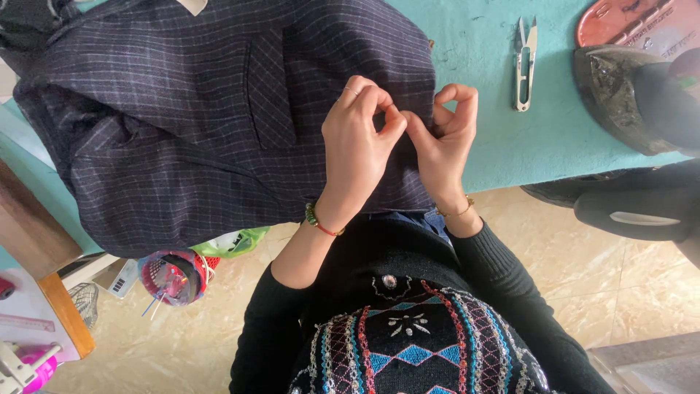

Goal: Pressing and finishing a plaid garment using an iron and thread snips

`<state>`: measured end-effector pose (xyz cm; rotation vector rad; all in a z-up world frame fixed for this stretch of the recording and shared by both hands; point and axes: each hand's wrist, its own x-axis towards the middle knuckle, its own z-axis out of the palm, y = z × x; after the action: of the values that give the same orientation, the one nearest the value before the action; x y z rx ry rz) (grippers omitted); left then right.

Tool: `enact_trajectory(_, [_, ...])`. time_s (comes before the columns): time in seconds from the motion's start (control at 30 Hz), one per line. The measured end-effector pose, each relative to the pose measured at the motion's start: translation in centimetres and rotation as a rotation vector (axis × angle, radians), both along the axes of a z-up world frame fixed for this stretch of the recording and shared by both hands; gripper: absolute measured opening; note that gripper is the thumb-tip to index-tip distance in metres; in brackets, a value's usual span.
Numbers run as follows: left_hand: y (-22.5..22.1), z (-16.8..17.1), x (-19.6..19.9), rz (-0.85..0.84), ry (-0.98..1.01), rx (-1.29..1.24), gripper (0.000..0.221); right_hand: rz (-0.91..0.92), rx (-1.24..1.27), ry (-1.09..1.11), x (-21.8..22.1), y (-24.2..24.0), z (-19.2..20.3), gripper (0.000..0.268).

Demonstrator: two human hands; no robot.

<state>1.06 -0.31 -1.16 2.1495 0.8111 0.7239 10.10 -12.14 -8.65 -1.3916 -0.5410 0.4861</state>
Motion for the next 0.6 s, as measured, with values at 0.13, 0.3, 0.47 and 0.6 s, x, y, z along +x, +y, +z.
enact_trajectory(0.13, [0.0, -0.3, 0.0, 0.017, -0.045, -0.031, 0.013, 0.001, 0.081, 0.141, -0.4, 0.7, 0.3, 0.046])
enact_trajectory(0.3, [0.1, -0.6, -0.1, 0.020, -0.091, -0.064, 0.012, 0.000, 0.130, 0.337, -0.1, 0.6, -0.6, 0.044])
enact_trajectory(0.47, [0.0, -0.8, 0.0, 0.017, -0.115, -0.113, 0.010, -0.010, 0.191, 0.492, 0.2, 0.7, -1.6, 0.038])
enact_trajectory(0.6, [0.0, -0.8, 0.0, 0.007, -0.127, -0.132, 0.009, -0.014, 0.191, 0.527, 0.2, 0.9, -2.1, 0.036])
